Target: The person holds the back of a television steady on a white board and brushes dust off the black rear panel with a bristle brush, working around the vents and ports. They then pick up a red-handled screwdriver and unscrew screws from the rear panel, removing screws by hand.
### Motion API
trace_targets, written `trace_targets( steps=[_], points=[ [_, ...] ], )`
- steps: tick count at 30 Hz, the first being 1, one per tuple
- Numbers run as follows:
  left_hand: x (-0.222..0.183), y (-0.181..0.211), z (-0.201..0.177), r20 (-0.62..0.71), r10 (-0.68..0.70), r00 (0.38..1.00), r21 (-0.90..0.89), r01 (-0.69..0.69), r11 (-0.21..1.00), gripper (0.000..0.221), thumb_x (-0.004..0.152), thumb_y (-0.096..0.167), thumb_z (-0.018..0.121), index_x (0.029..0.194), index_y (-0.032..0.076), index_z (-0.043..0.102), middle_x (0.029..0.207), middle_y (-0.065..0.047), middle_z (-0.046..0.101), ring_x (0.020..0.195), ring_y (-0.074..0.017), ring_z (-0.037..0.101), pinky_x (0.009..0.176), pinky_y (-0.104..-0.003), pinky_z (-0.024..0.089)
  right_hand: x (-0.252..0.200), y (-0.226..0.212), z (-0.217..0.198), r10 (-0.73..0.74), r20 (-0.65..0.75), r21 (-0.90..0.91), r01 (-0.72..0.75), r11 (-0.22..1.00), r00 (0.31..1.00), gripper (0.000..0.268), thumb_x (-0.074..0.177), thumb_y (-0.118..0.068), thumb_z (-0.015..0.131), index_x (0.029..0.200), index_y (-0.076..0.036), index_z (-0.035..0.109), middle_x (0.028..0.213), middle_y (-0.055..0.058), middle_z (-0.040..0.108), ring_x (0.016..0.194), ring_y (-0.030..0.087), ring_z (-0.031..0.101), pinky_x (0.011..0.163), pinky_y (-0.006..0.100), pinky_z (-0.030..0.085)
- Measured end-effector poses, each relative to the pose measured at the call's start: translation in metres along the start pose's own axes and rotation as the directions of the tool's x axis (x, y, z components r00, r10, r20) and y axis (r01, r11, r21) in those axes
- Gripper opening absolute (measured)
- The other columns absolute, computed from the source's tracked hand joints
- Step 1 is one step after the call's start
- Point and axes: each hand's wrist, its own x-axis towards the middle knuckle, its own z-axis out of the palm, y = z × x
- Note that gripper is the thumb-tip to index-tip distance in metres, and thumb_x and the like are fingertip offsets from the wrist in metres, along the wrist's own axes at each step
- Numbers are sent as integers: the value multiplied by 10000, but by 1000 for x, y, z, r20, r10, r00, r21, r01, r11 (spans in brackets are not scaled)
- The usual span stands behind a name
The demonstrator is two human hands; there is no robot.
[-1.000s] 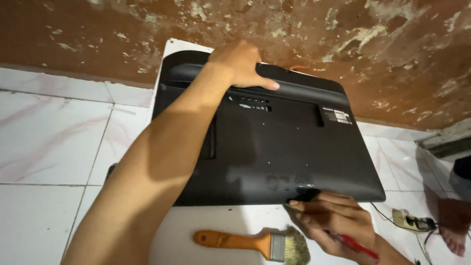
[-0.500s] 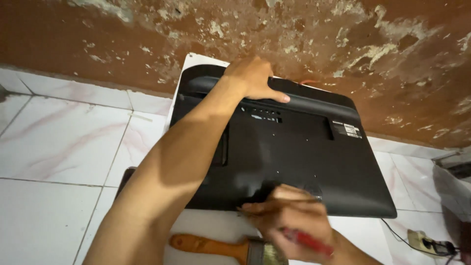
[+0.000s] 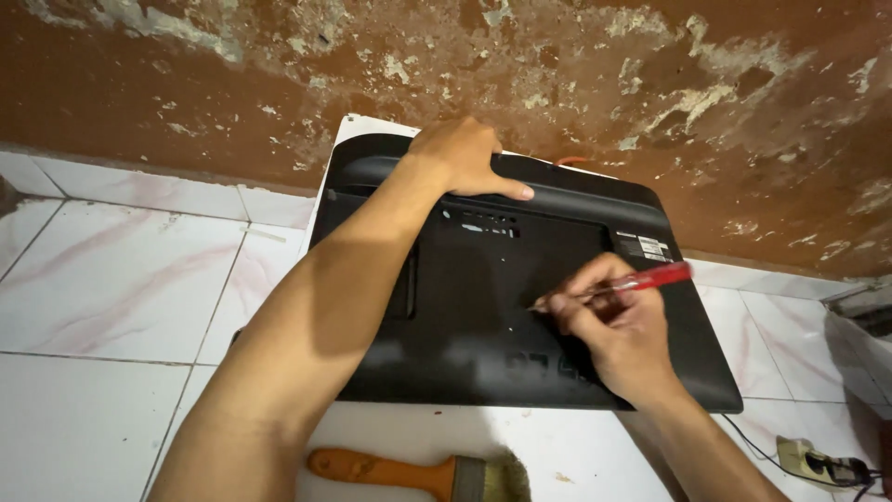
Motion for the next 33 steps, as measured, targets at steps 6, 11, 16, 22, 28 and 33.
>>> trace_targets(
  steps=[6, 11, 16, 22, 28, 33],
  points=[
    [2, 0, 3, 2, -13, 1000, -3, 13, 1000, 759, 686, 819, 705, 1083, 179, 797, 1086, -123, 760, 1110, -335, 699, 939, -477, 532, -7, -8, 9, 13, 120, -43, -8, 999, 993, 182, 748, 88, 801, 814, 13, 649, 568, 84, 636, 523, 99, 560, 513, 238, 467],
    [0, 1, 1, 4, -9, 1000, -8, 9, 1000, 753, 706, 801, 705, 1095, 163, 794, 1089, -123, 760, 1111, -333, 698, 936, -478, 529, -8, -1, 10, 12, 155, -64, -2, 998, 988, 186, 741, 108, 786, 838, 11, 660, 549, 66, 612, 521, 106, 556, 529, 255, 476],
    [-1, 2, 0, 20, -13, 1000, -1, 13, 1000, 756, 706, 796, 701, 1101, 158, 790, 1100, -120, 760, 1119, -324, 696, 935, -472, 528, -5, -8, 15, -24, 161, -167, 51, 985, 987, 160, 777, 68, 806, 880, 18, 693, 545, 79, 626, 519, 118, 548, 536, 274, 480],
    [-6, 3, -1, -6, -3, 1000, -22, 3, 1000, 741, 711, 799, 712, 1073, 159, 802, 1060, -114, 766, 1080, -319, 708, 909, -467, 533, -7, -28, 27, -56, 197, -312, 117, 943, 979, 37, 831, -25, 787, 862, -18, 769, 494, 58, 565, 505, 113, 518, 505, 284, 475],
    [1, 3, 9, -66, -1, 998, 68, 5, 998, 788, 668, 818, 768, 985, 97, 804, 941, -96, 772, 883, -324, 729, 888, -526, 543, -8, -22, 20, -40, 213, -209, 85, 974, 976, 26, 830, 19, 780, 832, 26, 755, 659, -14, 579, 590, 73, 506, 612, 211, 507],
    [-8, 5, 0, -7, -2, 1000, -1, 2, 1000, 766, 707, 798, 711, 1123, 159, 788, 1099, -123, 762, 1107, -330, 699, 920, -472, 532, -7, -3, 20, -99, 141, -260, 134, 956, 985, 130, 741, -68, 889, 750, -11, 773, 571, 71, 641, 599, 122, 596, 593, 302, 497]
  ],
)
